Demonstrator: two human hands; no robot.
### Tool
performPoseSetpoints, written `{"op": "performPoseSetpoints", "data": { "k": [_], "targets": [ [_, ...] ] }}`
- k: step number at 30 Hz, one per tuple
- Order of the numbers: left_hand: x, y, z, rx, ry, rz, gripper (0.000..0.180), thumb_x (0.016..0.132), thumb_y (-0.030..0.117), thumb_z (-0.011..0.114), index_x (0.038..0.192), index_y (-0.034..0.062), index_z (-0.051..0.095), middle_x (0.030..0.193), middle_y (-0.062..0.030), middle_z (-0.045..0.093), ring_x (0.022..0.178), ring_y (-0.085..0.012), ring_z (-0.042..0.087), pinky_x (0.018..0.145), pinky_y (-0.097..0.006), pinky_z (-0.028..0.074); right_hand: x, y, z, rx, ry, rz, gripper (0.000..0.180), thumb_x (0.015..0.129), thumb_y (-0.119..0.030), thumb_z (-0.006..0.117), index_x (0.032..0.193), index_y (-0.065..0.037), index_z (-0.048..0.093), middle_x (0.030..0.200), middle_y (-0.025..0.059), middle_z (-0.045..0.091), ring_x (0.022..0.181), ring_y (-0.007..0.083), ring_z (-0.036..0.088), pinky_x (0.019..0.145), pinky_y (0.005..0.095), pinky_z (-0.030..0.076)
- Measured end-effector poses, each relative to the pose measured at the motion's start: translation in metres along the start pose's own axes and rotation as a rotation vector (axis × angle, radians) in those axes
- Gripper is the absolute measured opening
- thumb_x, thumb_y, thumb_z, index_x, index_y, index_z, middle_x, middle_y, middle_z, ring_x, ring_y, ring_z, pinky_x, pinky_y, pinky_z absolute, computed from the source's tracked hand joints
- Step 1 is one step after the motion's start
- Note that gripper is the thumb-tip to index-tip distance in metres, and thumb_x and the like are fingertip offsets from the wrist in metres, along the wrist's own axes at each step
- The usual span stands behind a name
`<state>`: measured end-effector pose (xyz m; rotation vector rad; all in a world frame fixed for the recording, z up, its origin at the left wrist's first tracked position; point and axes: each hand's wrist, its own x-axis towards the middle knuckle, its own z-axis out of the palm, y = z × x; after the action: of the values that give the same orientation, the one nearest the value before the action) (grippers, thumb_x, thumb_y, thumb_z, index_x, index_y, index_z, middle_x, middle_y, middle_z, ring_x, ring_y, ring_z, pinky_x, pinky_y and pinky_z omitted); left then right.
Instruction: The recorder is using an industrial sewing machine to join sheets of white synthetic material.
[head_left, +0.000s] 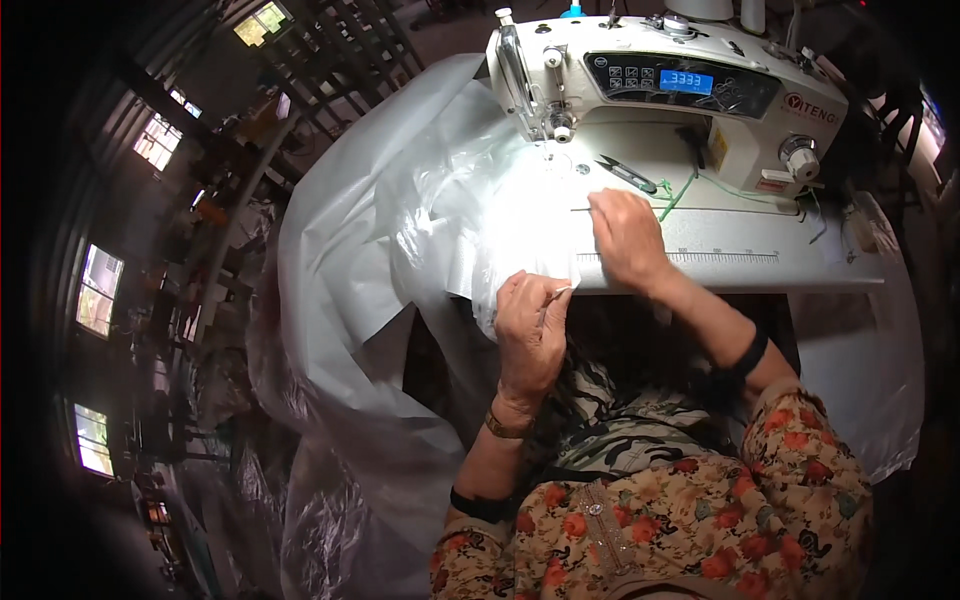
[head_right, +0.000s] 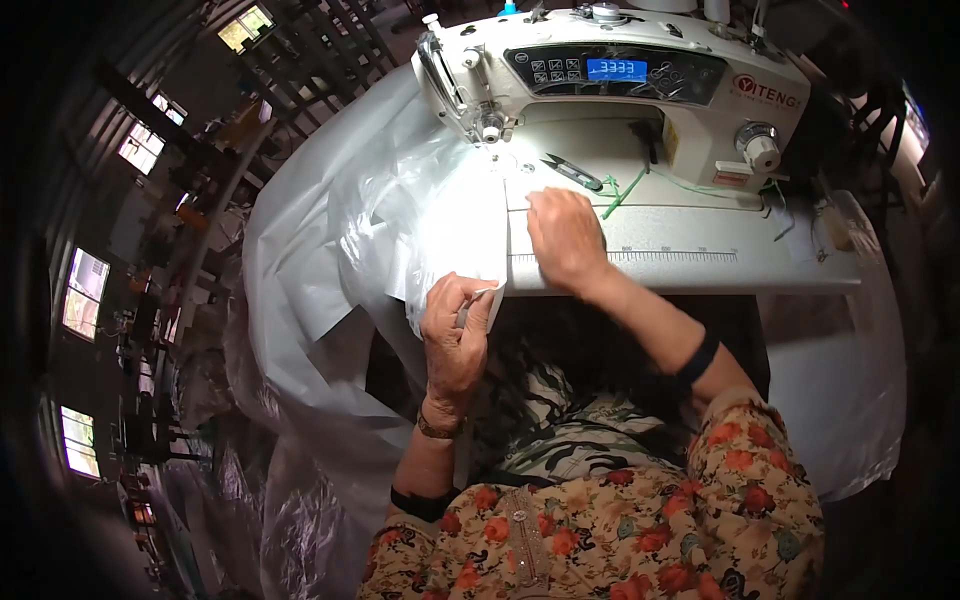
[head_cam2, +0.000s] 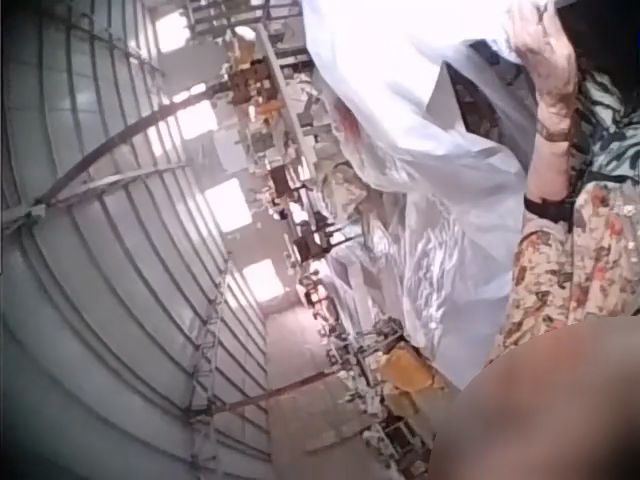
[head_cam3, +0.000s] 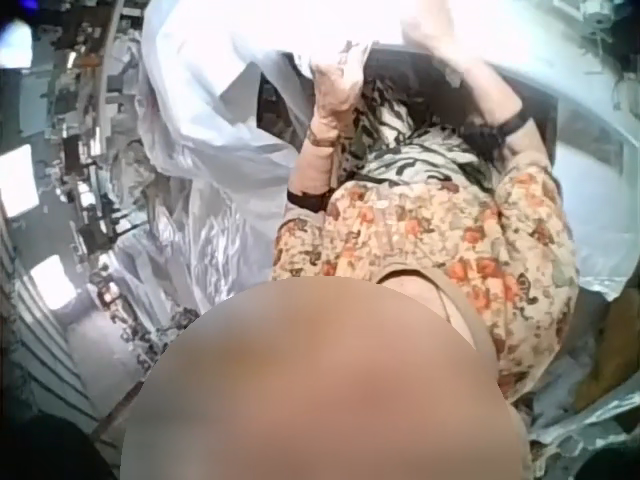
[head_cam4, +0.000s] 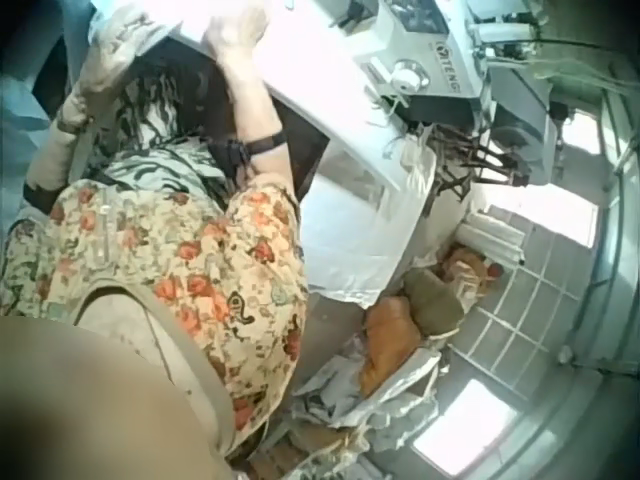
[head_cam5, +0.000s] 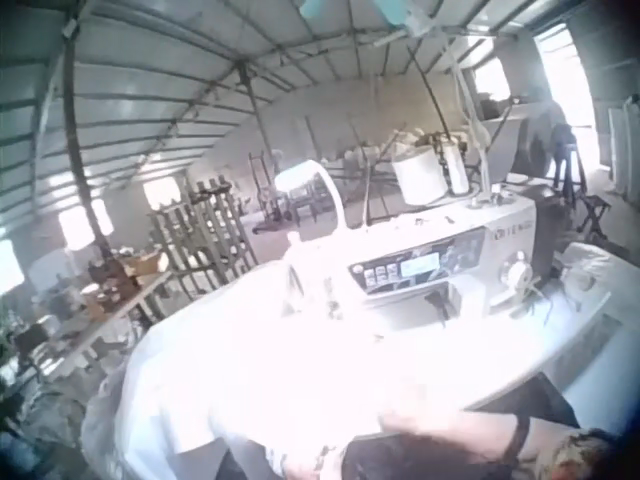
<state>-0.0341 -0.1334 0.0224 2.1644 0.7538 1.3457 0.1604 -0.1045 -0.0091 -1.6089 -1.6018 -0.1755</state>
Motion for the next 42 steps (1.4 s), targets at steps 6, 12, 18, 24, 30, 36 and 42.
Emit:
{"op": "performPoseSetpoints", "data": {
  "k": [6, 12, 18, 24, 30, 36, 42],
  "targets": [
    [0.01, 0.006, 0.006, 0.169, -0.118, 0.118, 0.006, 0.087, 0.005, 0.062, 0.084, 0.0027, 0.058, 0.077, -0.0105, 0.057, 0.076, -0.0316, 0.057, 0.095, -0.044, 0.041, -0.068, -0.077, 0.032, 0.403, 0.061, 0.054, 0.036, 0.086, -0.012, 0.052, 0.12, 0.001, 0.054, 0.113, 0.0169, 0.057, 0.107, 0.0316, 0.055, 0.095, 0.0426, 0.043],
    [0.009, -0.006, 0.002, 0.28, -0.344, 0.078, 0.008, 0.087, 0.008, 0.062, 0.083, 0.0028, 0.057, 0.078, -0.0133, 0.058, 0.078, -0.0337, 0.059, 0.099, -0.048, 0.038, -0.096, -0.104, 0.067, 0.819, -0.557, -0.052, 0.042, 0.095, -0.021, 0.048, 0.134, -0.006, 0.048, 0.134, 0.0151, 0.05, 0.125, 0.0277, 0.048, 0.103, 0.0403, 0.042],
    [-0.001, -0.027, -0.013, 0.308, -0.405, 0.124, 0.01, 0.088, 0.008, 0.062, 0.082, 0.0041, 0.055, 0.077, -0.0113, 0.055, 0.076, -0.0339, 0.057, 0.106, -0.057, 0.031, -0.05, -0.071, -0.056, 0.164, -1.423, -0.369, 0.026, 0.094, -0.026, 0.055, 0.104, -0.004, 0.065, 0.099, 0.0196, 0.066, 0.095, 0.0322, 0.065, 0.083, 0.0439, 0.05],
    [-0.002, -0.031, -0.007, 0.346, -0.454, 0.191, 0.01, 0.086, 0.005, 0.059, 0.078, 0.0053, 0.054, 0.073, -0.01, 0.052, 0.076, -0.0314, 0.058, 0.106, -0.063, 0.028, 0.028, -0.012, -0.032, -0.041, -0.304, -0.302, 0.023, 0.088, -0.026, 0.063, 0.094, -0.004, 0.065, 0.099, 0.016, 0.066, 0.094, 0.0286, 0.064, 0.08, 0.0427, 0.051],
    [-0.001, -0.031, -0.007, 0.332, -0.465, 0.185, 0.009, 0.085, 0.005, 0.059, 0.078, 0.0057, 0.053, 0.075, -0.0092, 0.051, 0.078, -0.0301, 0.058, 0.106, -0.065, 0.027, 0.029, 0.014, 0.011, 0.024, -0.43, -0.281, 0.036, 0.088, -0.029, 0.065, 0.112, -0.002, 0.061, 0.129, 0.0179, 0.057, 0.127, 0.0344, 0.047, 0.106, 0.0463, 0.035],
    [0.011, -0.036, -0.005, 0.394, -0.441, 0.23, 0.01, 0.085, 0.004, 0.062, 0.081, 0.004, 0.053, 0.076, -0.0101, 0.052, 0.079, -0.0312, 0.057, 0.101, -0.058, 0.035, 0.035, 0.013, 0.007, -0.053, -0.492, -0.362, 0.05, 0.093, -0.037, 0.06, 0.122, 0.004, 0.054, 0.139, 0.0259, 0.048, 0.132, 0.0406, 0.04, 0.11, 0.0478, 0.029],
    [0.039, -0.047, 0.001, 0.328, -0.411, 0.219, 0.006, 0.084, 0.002, 0.057, 0.082, 0.0014, 0.052, 0.081, -0.0142, 0.054, 0.083, -0.0339, 0.057, 0.071, -0.044, 0.045, 0.037, 0.016, 0.012, -0.068, -0.529, -0.347, 0.059, 0.095, -0.039, 0.054, 0.128, 0.009, 0.048, 0.14, 0.0297, 0.045, 0.135, 0.0408, 0.039, 0.111, 0.0478, 0.027]
  ]
}}
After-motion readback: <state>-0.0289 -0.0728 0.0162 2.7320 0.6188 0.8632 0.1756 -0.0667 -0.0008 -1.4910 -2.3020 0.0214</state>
